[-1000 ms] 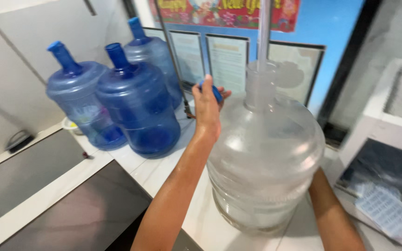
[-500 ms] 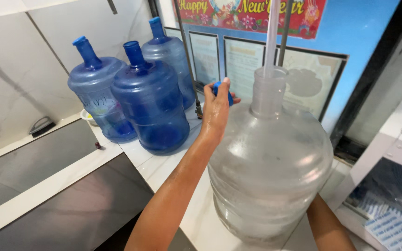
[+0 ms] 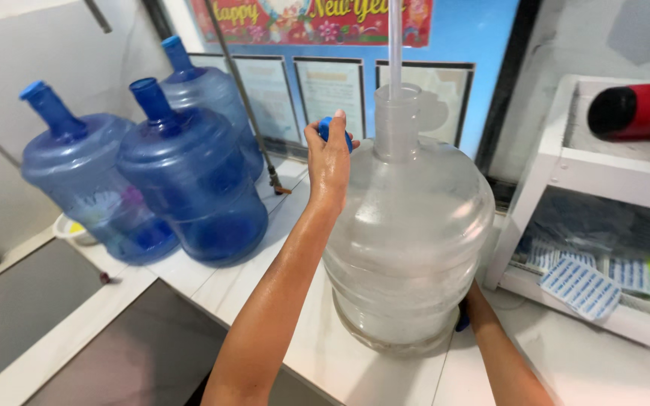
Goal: The person cleans a large transparent water jug with a blue cloth, fills it with water from a tap, and secures the cap. They then apply a seal to the cap and use a heat gun to shrink-wrap it.
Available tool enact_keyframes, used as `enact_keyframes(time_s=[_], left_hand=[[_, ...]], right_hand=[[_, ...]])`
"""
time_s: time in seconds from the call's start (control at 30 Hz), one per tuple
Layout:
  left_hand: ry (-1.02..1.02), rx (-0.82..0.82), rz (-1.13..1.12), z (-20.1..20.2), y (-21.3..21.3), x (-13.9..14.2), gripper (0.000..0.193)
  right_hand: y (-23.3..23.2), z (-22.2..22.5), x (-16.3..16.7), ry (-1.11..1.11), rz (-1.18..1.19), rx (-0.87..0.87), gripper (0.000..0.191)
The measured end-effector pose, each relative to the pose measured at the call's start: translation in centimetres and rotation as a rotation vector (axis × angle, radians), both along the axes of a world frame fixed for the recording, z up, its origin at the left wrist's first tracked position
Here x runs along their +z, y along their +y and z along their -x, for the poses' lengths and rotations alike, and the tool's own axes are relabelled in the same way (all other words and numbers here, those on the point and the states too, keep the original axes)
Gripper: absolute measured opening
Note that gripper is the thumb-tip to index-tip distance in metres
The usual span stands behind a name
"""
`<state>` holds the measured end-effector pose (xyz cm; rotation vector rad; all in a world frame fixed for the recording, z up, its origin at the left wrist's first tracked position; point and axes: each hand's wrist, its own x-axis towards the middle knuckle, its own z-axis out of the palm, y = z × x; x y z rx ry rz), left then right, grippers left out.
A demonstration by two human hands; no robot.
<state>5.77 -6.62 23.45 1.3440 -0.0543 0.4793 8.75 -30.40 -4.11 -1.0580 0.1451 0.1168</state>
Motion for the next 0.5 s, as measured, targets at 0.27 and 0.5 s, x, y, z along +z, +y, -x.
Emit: enact_keyframes(time_s=[0.27, 0.5], left_hand=[[-0.059, -0.154, 0.101, 0.2, -3.3, 0.0, 0.058], [-0.209, -0.347, 0.528, -0.2, -4.9, -1.4, 0.058]], right_hand=[[-1.5, 6.7, -2.6, -0.052, -0.027, -0.305, 0.064], [2.1, 14.4, -7.9, -0.264, 0.351, -0.815, 0.066]])
